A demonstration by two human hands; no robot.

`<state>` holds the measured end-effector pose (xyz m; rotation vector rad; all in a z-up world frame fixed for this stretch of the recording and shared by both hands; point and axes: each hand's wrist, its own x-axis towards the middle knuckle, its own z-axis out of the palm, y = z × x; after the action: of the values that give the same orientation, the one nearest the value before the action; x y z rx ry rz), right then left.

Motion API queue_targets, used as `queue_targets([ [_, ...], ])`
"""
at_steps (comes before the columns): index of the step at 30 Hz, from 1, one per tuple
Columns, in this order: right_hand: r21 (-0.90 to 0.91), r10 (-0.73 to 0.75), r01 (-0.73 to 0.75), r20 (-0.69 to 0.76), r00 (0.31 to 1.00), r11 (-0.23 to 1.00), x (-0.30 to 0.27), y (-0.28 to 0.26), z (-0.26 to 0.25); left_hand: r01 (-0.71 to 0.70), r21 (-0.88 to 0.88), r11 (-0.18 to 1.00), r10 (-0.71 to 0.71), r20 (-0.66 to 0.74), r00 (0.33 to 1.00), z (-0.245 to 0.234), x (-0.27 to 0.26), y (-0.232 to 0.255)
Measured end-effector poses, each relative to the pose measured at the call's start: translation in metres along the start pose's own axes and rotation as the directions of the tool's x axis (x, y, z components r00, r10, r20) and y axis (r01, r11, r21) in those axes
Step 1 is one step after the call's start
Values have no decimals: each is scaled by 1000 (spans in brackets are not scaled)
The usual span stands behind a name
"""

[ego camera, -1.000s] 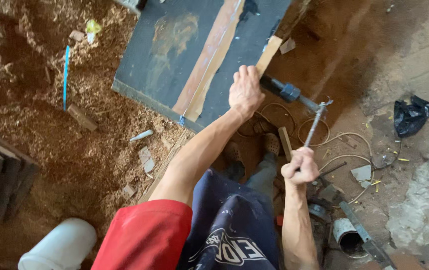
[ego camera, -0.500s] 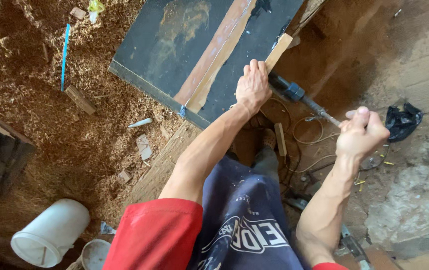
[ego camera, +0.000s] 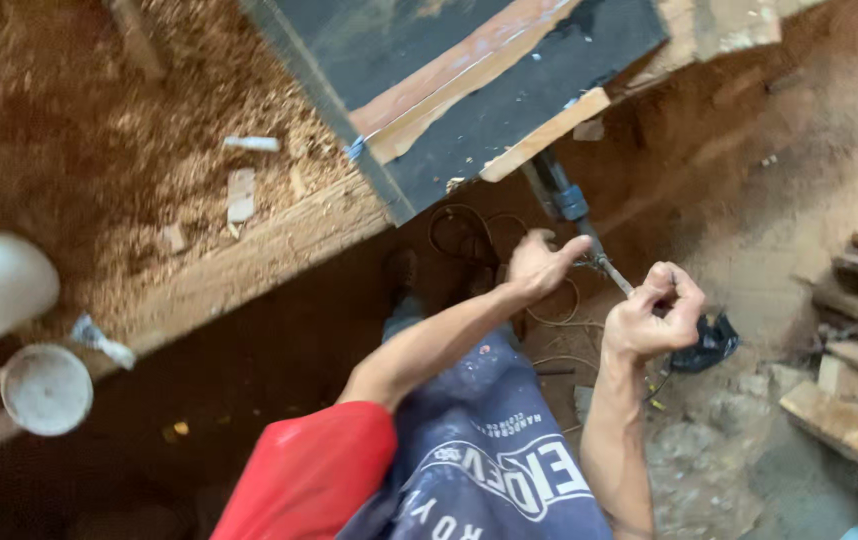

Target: The person applies a white adhesive to a seam on a dark rectangular board using a putty knife. They then position the board on a workbench and use a large metal clamp to secure a small wooden block against the glued area.

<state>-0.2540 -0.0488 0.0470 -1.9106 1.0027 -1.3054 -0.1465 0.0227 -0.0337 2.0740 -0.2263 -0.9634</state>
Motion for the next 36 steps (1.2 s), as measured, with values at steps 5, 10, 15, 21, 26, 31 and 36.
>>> queue_targets([
  [5, 199, 254, -303, 237, 938, 932, 2, -8, -18, 255, -492, 833, -214, 139, 967, 100, 36, -16],
  [10, -57, 283, -278, 201, 938, 959, 6, -22, -11, 244, -614, 750, -200, 141, 970, 148, 59, -42],
  [15, -272, 85, -50, 116, 990, 961, 30, -14, -6, 168, -518, 839, -112, 138, 984, 149, 60, -48],
  [21, -463, 93, -57, 56, 994, 885, 29, -18, -1, 147, -480, 865, -89, 142, 986, 138, 52, -40],
  [26, -533, 162, -112, 48, 986, 839, 44, 6, -4, 147, -471, 870, -83, 153, 985, 130, 50, -38],
  [31, -583, 283, -216, 26, 959, 783, 94, 64, -7, 132, -374, 918, -89, 131, 987, 114, 43, -32],
  [36, -771, 215, -175, -51, 975, 613, 130, 125, 1, 217, -299, 929, -181, 141, 973, 106, 38, -23],
])
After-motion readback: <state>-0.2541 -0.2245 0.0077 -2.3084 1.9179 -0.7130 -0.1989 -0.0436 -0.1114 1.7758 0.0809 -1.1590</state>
